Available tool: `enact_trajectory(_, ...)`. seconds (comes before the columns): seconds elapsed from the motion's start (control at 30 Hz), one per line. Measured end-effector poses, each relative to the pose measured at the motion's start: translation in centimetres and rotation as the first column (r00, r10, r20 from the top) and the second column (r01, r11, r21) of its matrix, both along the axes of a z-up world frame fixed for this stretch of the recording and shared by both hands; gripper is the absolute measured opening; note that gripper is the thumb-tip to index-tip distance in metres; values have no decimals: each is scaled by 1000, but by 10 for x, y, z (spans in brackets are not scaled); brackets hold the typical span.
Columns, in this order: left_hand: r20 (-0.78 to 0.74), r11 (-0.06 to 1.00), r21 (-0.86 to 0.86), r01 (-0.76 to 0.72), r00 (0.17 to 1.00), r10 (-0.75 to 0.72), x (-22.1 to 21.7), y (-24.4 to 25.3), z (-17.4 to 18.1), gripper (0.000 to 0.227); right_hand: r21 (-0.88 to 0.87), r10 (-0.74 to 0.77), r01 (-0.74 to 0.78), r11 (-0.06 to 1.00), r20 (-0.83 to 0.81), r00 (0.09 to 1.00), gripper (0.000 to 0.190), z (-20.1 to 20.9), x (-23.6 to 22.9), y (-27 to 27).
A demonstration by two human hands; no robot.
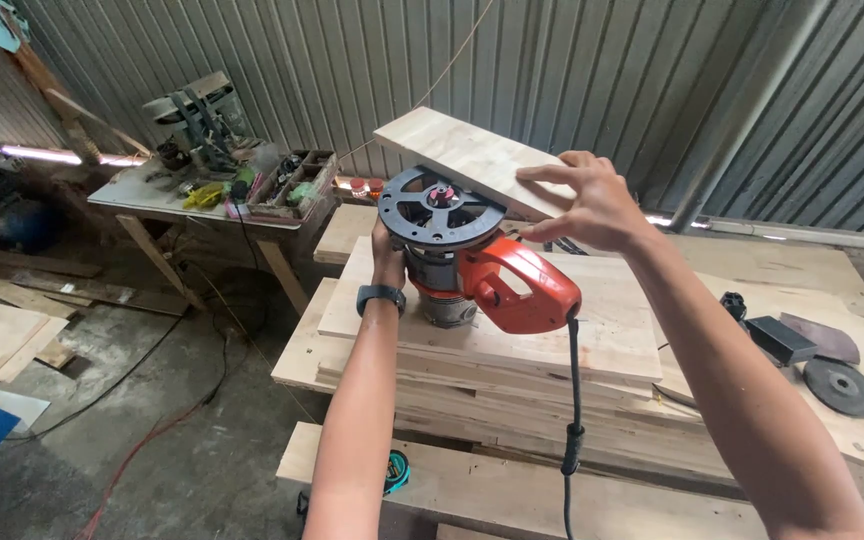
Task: The person uses a handheld electric router to shape the edges of several wooden planks on a workbench. They handle each plank individually, guide the router along the edges, and set the finished pieces aside.
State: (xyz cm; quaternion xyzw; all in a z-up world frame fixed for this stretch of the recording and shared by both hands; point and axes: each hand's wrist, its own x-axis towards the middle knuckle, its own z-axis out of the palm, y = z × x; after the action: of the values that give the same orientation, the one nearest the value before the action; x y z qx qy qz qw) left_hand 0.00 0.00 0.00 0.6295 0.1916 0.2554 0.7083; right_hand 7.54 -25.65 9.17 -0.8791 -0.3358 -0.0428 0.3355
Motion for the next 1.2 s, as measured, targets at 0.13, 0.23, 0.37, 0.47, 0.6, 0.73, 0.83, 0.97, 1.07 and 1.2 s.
enact_trajectory(0.13, -260, 998, -49, 41, 964, -53, -36, -29, 53, 60, -3, 60, -60, 998, 10, 998, 80, -1, 9, 2)
enact_trajectory(0.23, 413, 978, -167, 124, 910, -45, 58, 47, -90, 56, 4, 87, -87, 996, -2, 996, 80, 4, 2, 6)
enact_trajectory(0.37, 487, 990, -141, -22, 869, 89, 48, 35, -80, 57, 6, 88, -88, 996, -23, 996, 80, 8, -3, 7)
enact_trajectory(0.47, 579, 758, 146, -635, 677, 455, 52, 73, -112, 49, 0, 82, -82, 997, -16, 997, 78, 5, -1, 7)
enact_trajectory(0.6, 608, 544, 498, -676, 719, 338, -32, 22, 36, 10, -9, 79, -79, 997, 3, 997, 79, 5, 3, 9)
enact_trajectory(0.73, 140, 81, 987, -142, 990, 24, -9, 20, 64, 9, 0, 81, -81, 997, -8, 997, 78, 6, 1, 9)
enact_trajectory(0.83, 30, -21, 999, -27, 991, 128, 8, 23, 73, 12, 7, 82, -82, 997, -1, 997, 80, 4, 4, 8)
enact_trajectory(0.97, -46, 1, 999, 46, 996, 83, 3, 7, 98, 10, 1, 91, -91, 996, 12, 996, 79, 6, 2, 9)
enact_trajectory(1.07, -180, 97, 981, 167, 974, 140, 7, 1, 110, 6, 13, 83, -83, 996, 6, 997, 79, 7, 0, 9)
enact_trajectory(1.2, -278, 198, 948, 248, 950, 144, 29, 10, 108, 9, 16, 92, -92, 996, 0, 996, 79, 9, -2, 8)
